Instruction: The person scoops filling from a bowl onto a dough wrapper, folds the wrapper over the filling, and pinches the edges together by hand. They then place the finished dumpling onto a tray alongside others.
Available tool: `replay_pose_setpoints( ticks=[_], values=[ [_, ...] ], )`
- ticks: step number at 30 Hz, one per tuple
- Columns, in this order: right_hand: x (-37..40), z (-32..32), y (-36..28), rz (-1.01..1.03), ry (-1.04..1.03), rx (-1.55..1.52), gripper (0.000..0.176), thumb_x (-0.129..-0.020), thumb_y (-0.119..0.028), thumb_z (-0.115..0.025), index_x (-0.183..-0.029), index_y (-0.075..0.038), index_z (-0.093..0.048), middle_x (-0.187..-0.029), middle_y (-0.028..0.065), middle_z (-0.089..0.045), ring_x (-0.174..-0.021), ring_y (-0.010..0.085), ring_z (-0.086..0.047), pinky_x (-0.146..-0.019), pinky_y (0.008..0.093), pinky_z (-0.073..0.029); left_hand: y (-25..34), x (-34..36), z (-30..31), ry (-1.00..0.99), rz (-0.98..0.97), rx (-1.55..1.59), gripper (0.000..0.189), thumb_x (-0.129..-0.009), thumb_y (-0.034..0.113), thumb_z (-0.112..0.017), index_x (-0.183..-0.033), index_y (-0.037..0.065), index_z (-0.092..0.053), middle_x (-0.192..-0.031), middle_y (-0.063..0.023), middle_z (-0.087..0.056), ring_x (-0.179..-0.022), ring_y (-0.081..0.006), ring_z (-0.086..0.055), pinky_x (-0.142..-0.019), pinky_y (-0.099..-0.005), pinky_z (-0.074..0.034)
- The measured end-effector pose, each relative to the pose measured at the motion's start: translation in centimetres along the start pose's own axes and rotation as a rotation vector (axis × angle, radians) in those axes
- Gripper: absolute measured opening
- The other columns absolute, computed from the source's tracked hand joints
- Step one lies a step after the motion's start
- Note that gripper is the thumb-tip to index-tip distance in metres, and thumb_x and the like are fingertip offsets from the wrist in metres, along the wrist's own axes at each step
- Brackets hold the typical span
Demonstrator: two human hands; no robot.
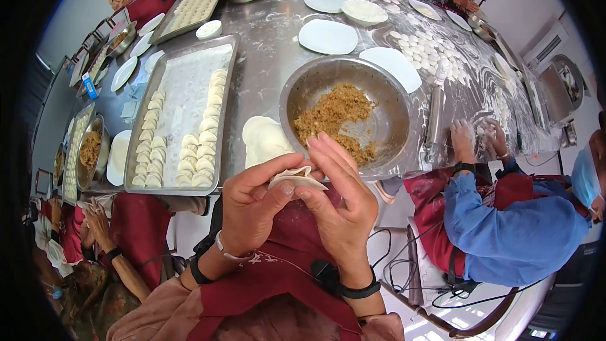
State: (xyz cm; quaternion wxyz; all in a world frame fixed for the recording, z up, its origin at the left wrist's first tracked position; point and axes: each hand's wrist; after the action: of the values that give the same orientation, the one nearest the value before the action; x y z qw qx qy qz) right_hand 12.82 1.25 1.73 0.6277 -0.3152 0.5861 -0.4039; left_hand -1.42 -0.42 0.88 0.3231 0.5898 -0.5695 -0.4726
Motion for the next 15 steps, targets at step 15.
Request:
replay_pose_setpoints(
  ticks=[15],
  values=[
    [0.0,0.8,0.4,0.157,-0.073,0.234,0.017,-0.074,-0.007,-0.077,-0.089,-0.001,-0.072,-0.109,0.0151,-0.069,-0.116,0.0344,-0.059,-0.094,0.0410,-0.048,0.2,-0.8,1.6,-0.193,-0.029,-0.396,0.035,-0.098,0.003,-0.052,-0.131,-0.006,-0.052,-0.116,-0.0152,-0.065,-0.102,-0.0160,-0.063,-0.085,-0.0287,-0.054]
  ],
)
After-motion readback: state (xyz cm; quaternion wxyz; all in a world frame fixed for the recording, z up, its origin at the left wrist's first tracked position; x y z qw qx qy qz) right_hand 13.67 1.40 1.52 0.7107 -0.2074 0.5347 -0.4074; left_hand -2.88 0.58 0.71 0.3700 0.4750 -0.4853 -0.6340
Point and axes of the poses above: each hand's wrist, its own x-axis away from the middle knuckle, its own z-axis out of the back of the hand, y = z × x
